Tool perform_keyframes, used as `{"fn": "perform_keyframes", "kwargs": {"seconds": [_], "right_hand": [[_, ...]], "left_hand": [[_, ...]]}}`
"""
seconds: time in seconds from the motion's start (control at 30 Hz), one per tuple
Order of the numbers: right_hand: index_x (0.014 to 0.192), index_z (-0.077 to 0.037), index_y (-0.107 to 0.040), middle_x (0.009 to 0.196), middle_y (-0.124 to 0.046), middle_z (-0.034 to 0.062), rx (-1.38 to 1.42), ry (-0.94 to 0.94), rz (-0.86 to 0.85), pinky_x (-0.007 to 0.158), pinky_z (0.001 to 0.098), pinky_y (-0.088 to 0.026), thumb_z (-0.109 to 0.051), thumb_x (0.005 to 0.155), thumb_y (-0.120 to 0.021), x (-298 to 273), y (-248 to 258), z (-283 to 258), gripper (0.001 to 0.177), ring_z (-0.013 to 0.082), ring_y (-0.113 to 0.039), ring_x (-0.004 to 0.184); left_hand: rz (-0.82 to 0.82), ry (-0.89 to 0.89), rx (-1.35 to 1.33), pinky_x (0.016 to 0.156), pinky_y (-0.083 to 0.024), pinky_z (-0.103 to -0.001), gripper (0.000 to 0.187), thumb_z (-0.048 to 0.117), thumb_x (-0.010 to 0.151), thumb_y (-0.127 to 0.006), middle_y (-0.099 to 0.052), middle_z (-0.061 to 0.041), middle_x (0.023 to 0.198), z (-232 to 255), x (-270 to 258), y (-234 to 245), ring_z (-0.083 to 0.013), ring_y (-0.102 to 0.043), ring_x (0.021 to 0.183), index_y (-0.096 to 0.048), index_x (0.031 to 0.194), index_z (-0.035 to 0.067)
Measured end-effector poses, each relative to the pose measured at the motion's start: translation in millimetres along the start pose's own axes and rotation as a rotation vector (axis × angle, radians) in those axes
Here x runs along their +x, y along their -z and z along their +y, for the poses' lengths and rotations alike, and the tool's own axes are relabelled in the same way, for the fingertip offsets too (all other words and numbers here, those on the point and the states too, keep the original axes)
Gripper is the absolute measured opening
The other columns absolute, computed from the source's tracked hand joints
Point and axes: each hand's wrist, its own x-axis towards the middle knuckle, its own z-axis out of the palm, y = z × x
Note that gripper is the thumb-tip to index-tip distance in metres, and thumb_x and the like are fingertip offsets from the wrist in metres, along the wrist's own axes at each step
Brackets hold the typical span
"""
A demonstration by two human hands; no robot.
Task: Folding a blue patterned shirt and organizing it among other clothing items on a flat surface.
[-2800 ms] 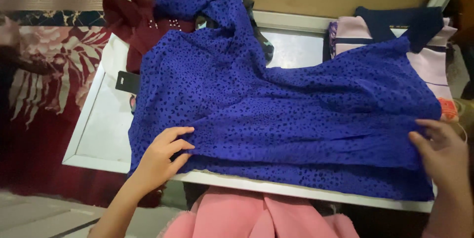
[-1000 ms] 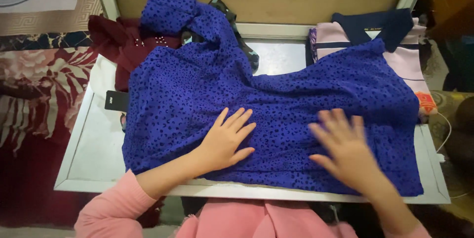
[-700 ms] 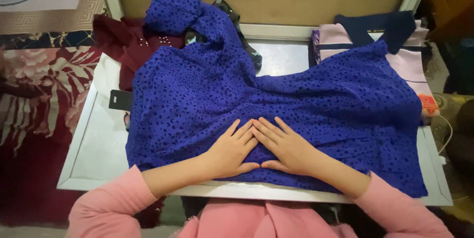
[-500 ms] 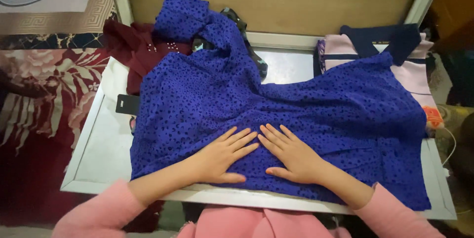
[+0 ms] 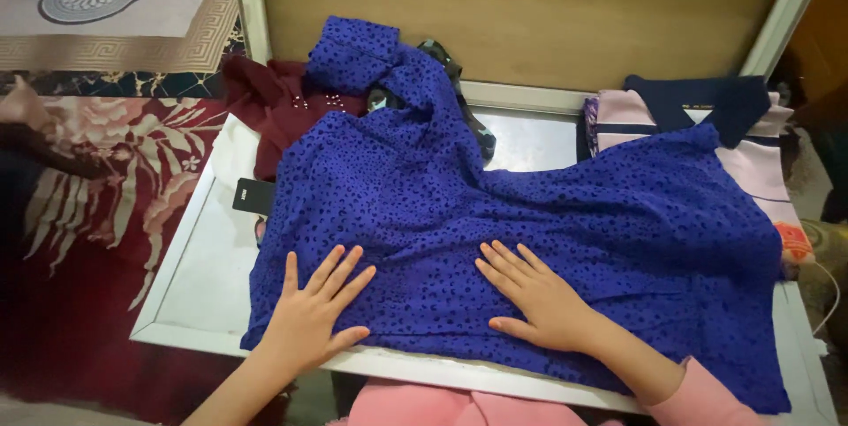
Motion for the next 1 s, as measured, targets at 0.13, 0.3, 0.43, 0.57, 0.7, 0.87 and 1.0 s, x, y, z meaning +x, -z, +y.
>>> {"fn": "perform_keyframes", "kwargs": {"seconds": [0.13,0.3,0.43,0.57,0.7,0.87,1.0], "right_hand": [[0.162,-0.008,-0.025,0.170,-0.018,0.0181,0.055,-0.010,-0.045,0.123,0.0526,-0.009,-0.056,0.102,-0.053,2.3,2.3,-1.6,0.082,0.0327,-0.014,0.157],[0.160,-0.007,-0.033,0.167,-0.029,0.0195,-0.139,0.067,0.131,0.122,0.0566,-0.016,-0.061,0.100,-0.052,2.7,-4.7,-27.2,0.082,0.0368,-0.024,0.155],[0.161,-0.013,-0.032,0.168,-0.026,0.0169,-0.068,0.048,-0.002,0.120,0.0598,-0.012,-0.053,0.099,-0.058,-17.7,-12.3,-22.9,0.079,0.0356,-0.020,0.155],[0.161,-0.021,-0.037,0.169,-0.028,0.0109,-0.150,-0.016,0.037,0.120,0.0566,-0.013,-0.057,0.098,-0.056,-52.5,-20.4,-1.4,0.075,0.0329,-0.021,0.155],[0.162,-0.023,-0.032,0.170,-0.029,0.0053,-0.248,-0.218,0.116,0.123,0.0502,-0.016,-0.056,0.093,-0.058,-96.8,-26.4,23.4,0.080,0.0288,-0.022,0.157],[0.161,-0.024,-0.033,0.171,-0.027,0.0078,-0.259,-0.494,0.143,0.122,0.0549,-0.020,-0.054,0.089,-0.056,-163.3,-35.8,50.2,0.080,0.0342,-0.022,0.158],[0.162,-0.021,-0.033,0.171,-0.029,0.0149,-0.296,-0.667,0.243,0.123,0.0533,-0.024,-0.051,0.091,-0.050,-195.3,-26.8,43.8,0.079,0.0384,-0.025,0.158]], "left_hand": [[-0.035,0.127,-0.179,0.111,-0.013,-0.079,0.081,0.068,0.085,-0.061,-0.028,-0.008,0.170,30.3,15.4,23.3,-0.0322,-0.019,0.158,-0.046,0.153,0.027],[0.099,0.112,-0.283,0.115,-0.017,-0.074,0.073,0.052,0.084,-0.069,-0.035,-0.013,0.165,81.9,58.7,25.8,-0.0354,-0.029,0.154,-0.054,0.148,0.020],[0.017,0.109,-0.193,0.121,-0.009,-0.066,0.082,0.065,0.086,-0.057,-0.021,-0.007,0.172,75.6,59.3,-9.7,-0.0244,-0.015,0.159,-0.041,0.156,0.026],[0.016,0.088,-0.217,0.120,-0.008,-0.067,0.081,0.064,0.087,-0.058,-0.022,-0.008,0.172,72.3,58.7,-4.5,-0.0256,-0.014,0.159,-0.042,0.156,0.025],[-0.006,0.080,-0.201,0.120,-0.010,-0.068,0.080,0.065,0.087,-0.055,-0.022,-0.009,0.171,71.6,57.8,-6.1,-0.0258,-0.016,0.159,-0.042,0.156,0.026],[-0.022,0.092,-0.239,0.120,-0.010,-0.067,0.078,0.063,0.090,-0.056,-0.024,-0.007,0.171,70.8,57.8,-4.4,-0.0254,-0.017,0.159,-0.041,0.157,0.026],[-0.020,0.085,-0.200,0.121,-0.008,-0.067,0.078,0.063,0.091,-0.053,-0.023,-0.007,0.172,71.5,57.9,-3.9,-0.0255,-0.016,0.159,-0.038,0.159,0.027]]}}
